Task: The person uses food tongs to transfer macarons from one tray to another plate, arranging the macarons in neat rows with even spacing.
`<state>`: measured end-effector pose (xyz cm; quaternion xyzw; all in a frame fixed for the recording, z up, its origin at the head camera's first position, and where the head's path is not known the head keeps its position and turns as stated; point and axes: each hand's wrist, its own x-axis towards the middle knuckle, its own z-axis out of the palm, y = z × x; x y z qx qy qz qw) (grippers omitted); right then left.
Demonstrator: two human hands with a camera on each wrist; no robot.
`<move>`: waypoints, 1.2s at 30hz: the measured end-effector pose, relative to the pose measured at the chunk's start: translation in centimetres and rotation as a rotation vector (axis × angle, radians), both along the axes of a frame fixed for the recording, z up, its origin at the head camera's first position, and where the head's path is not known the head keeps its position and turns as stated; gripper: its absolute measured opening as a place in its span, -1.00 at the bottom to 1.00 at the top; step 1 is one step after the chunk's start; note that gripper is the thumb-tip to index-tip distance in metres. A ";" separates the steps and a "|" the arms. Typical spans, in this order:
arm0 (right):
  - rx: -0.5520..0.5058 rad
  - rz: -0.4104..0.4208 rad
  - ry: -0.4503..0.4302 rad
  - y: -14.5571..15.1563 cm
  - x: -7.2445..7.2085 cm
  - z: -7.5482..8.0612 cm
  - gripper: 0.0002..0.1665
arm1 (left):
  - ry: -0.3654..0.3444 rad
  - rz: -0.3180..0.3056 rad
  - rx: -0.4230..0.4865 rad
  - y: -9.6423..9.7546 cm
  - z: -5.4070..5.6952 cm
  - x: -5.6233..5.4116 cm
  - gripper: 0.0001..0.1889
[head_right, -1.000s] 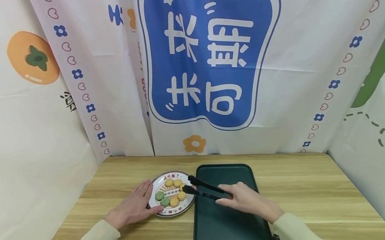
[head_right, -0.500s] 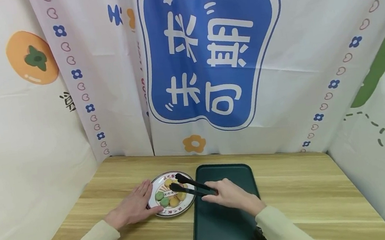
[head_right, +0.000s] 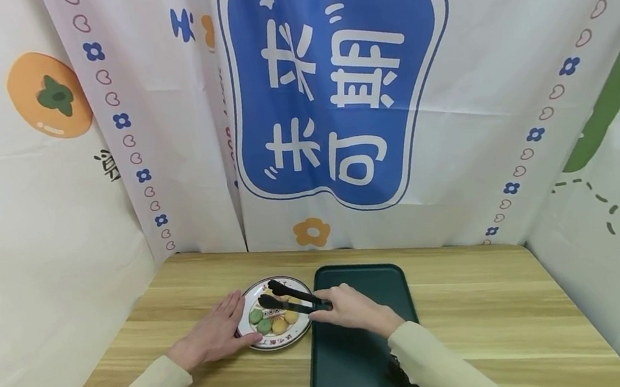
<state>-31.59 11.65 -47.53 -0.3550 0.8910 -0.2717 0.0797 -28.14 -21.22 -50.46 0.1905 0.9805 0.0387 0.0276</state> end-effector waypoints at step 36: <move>0.058 -0.036 -0.064 -4.0 -1.7 -0.5 -0.28 | -0.005 -0.003 -0.023 -0.2 -0.1 -0.2 0.17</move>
